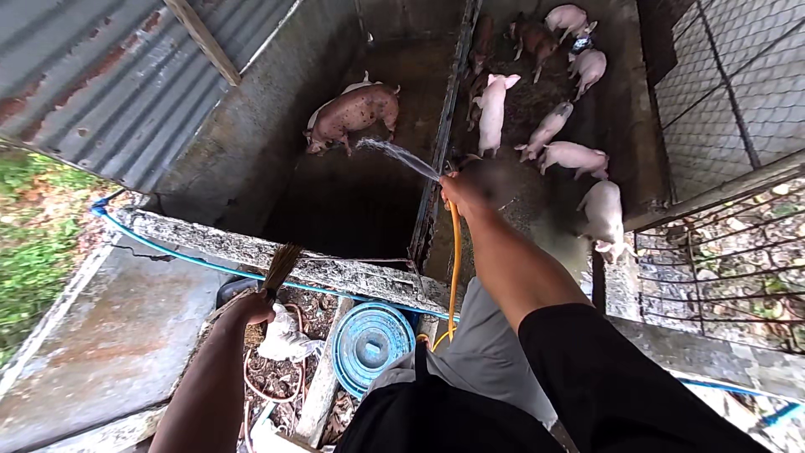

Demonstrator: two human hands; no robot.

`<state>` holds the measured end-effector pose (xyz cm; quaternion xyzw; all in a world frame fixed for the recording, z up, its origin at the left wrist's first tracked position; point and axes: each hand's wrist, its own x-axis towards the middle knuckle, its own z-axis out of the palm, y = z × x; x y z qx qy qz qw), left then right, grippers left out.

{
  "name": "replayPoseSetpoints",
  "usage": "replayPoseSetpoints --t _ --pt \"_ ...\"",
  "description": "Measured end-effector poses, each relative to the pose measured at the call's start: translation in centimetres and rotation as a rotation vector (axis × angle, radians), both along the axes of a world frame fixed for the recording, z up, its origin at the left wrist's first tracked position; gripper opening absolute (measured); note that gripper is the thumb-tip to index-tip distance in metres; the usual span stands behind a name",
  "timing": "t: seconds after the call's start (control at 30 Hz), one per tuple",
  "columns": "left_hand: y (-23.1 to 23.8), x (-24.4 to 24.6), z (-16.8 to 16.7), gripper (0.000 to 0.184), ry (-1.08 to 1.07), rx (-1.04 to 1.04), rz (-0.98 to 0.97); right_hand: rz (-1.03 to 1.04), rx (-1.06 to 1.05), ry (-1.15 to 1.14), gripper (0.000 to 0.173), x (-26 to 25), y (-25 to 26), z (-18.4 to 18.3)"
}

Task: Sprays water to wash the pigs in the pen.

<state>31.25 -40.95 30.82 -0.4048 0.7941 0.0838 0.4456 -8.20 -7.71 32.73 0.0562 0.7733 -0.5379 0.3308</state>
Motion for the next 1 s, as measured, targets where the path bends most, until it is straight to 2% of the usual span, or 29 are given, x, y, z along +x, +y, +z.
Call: replayPoseSetpoints --t 1.0 --pt "-0.45 0.63 -0.45 0.085 0.041 -0.013 0.025 0.028 -0.016 0.008 0.027 0.34 -1.05 -0.17"
